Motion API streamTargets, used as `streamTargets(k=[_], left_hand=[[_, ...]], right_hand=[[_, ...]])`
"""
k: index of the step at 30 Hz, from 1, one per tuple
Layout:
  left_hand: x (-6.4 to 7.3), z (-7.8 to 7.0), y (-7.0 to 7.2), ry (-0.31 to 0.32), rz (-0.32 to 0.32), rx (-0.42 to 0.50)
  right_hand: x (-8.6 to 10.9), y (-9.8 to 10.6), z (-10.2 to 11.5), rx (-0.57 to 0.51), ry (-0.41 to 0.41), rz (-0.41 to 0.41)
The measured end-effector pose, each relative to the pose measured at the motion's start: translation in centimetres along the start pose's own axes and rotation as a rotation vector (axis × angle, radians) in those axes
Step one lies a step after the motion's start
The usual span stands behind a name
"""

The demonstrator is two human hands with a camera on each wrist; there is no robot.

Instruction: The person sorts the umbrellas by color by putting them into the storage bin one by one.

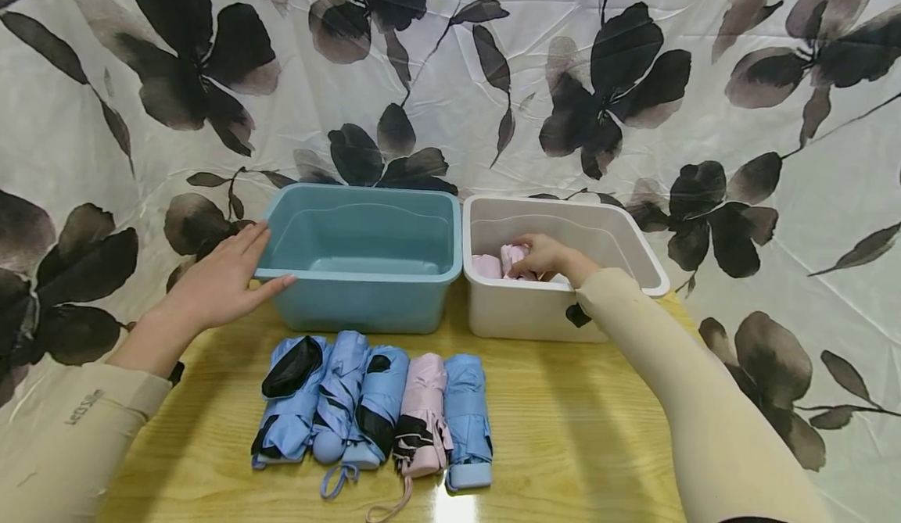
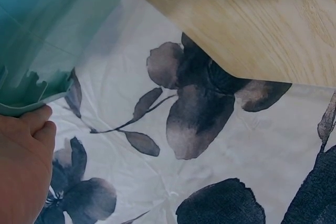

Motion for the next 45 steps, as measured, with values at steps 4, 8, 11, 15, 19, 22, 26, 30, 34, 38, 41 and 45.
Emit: streamTargets(k=[4,8,11,15,19,22,26,30,34,38,41,45], left_hand=[[0.1,-0.1,0.1,0.001,-0.003,0.009],[0.2,-0.1,0.0,0.003,-0.006,0.008],[0.2,-0.1,0.1,0.006,-0.007,0.004],[0.2,-0.1,0.2,0.006,-0.005,0.000],[0.1,0.0,0.1,-0.004,-0.015,0.003],[0.1,0.1,0.1,-0.011,-0.032,0.004],[0.2,0.1,0.0,-0.014,-0.044,0.003],[0.1,0.2,-0.1,-0.012,-0.037,0.006],[0.0,0.2,-0.1,-0.019,-0.043,0.007],[0.0,0.1,-0.1,-0.018,-0.054,0.013],[0.0,0.1,-0.1,-0.022,-0.052,0.017],[0.0,-0.1,0.0,-0.030,-0.050,0.013]], right_hand=[[0.1,-0.5,-0.1,0.015,-0.010,0.094],[0.1,-0.7,-0.4,-0.004,-0.020,0.153],[0.2,-0.8,-0.2,-0.031,-0.020,0.171],[0.2,-0.8,0.0,-0.053,-0.021,0.189],[0.3,-0.6,0.0,-0.048,-0.035,0.185],[0.3,-0.4,0.1,-0.008,-0.041,0.160],[0.8,0.0,0.6,0.044,-0.025,0.117],[1.6,0.5,1.5,0.027,0.010,0.077],[2.9,1.4,2.5,-0.041,0.060,0.018],[4.3,2.4,3.4,-0.115,0.114,-0.047],[5.6,3.0,3.9,-0.170,0.152,-0.099],[8.0,3.5,4.7,-0.254,0.215,-0.174]])
Point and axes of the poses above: each hand's wrist, its own x-axis away from the middle knuckle, its own y-axis out of the back of the hand, z = x × y, the point moved 5 cm from there along -x, towards the middle knuckle
